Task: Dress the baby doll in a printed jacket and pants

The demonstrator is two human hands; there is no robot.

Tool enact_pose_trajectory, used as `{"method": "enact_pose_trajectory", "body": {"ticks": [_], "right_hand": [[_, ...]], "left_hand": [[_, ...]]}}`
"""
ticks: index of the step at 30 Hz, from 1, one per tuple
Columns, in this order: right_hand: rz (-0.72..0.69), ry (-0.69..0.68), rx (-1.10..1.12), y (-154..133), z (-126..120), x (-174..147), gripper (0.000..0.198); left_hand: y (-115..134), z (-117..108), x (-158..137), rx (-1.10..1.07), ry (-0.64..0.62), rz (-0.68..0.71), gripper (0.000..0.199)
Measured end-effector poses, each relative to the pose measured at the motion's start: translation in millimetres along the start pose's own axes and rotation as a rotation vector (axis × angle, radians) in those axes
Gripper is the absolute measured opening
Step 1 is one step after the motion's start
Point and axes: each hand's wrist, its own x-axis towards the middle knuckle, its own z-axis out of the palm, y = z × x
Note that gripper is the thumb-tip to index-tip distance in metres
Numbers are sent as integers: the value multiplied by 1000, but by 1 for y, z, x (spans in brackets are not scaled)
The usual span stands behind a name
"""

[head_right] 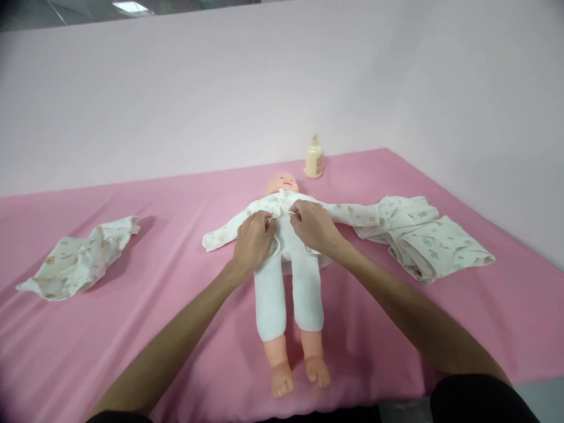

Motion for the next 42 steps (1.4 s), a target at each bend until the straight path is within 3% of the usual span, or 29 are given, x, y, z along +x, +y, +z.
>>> {"method": "enact_pose_trajectory", "body": {"ticks": [12, 17, 20, 25, 31, 42], "right_hand": [[11, -14, -39, 4, -4, 2, 14], [-43, -137, -178, 11, -9, 2, 27], [-31, -192, -208, 14, -12, 2, 26], [-6, -182, -115, 10, -13, 2, 14], [18, -184, 41, 4, -14, -1, 15], [-13, -149, 45, 3, -6, -1, 15]], "left_hand": [[3, -1, 0, -14, 31, 23, 23], [2, 1, 0, 46, 48, 52, 25], [2, 3, -1, 81, 68, 90, 25], [0, 8, -4, 110, 160, 193, 23], [-1, 14, -7, 74, 236, 294, 20], [0, 15, -6, 26, 252, 265, 19]]}}
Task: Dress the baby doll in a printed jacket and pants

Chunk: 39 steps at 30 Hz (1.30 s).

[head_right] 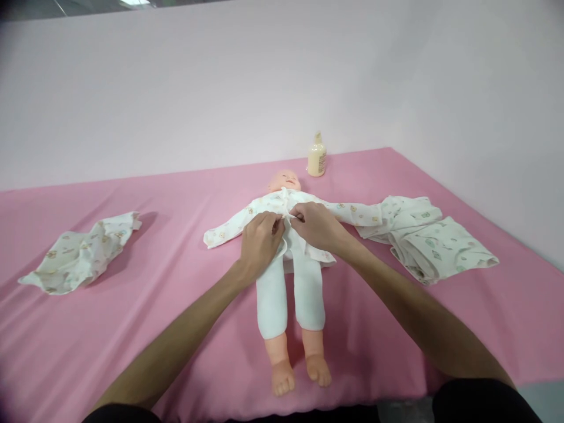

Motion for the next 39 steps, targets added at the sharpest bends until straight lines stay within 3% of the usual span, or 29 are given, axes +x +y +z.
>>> {"method": "enact_pose_trajectory", "body": {"ticks": [5, 12, 17, 23, 27, 32, 39], "right_hand": [[-36, 0, -60, -2, 1, -2, 31], [-47, -9, -95, -6, 1, -5, 32], [-147, -37, -186, -6, 1, -8, 31], [-175, -104, -92, 1, -9, 0, 33], [-70, -60, 4, 5, -6, 5, 25], [-55, 21, 197, 13, 7, 9, 12], [-16, 137, 401, 14, 26, 8, 17]], "left_hand": [[-1, 1, -1, 35, -10, -6, 20], [-1, 1, -3, 53, -9, 36, 16], [-2, 2, -3, 40, -13, 38, 16], [-4, 2, -1, -25, 2, 42, 18], [-3, 2, 1, -75, -11, -15, 22], [-2, 0, 2, -180, -41, -102, 24], [0, -10, 8, -510, -92, -350, 21]]}}
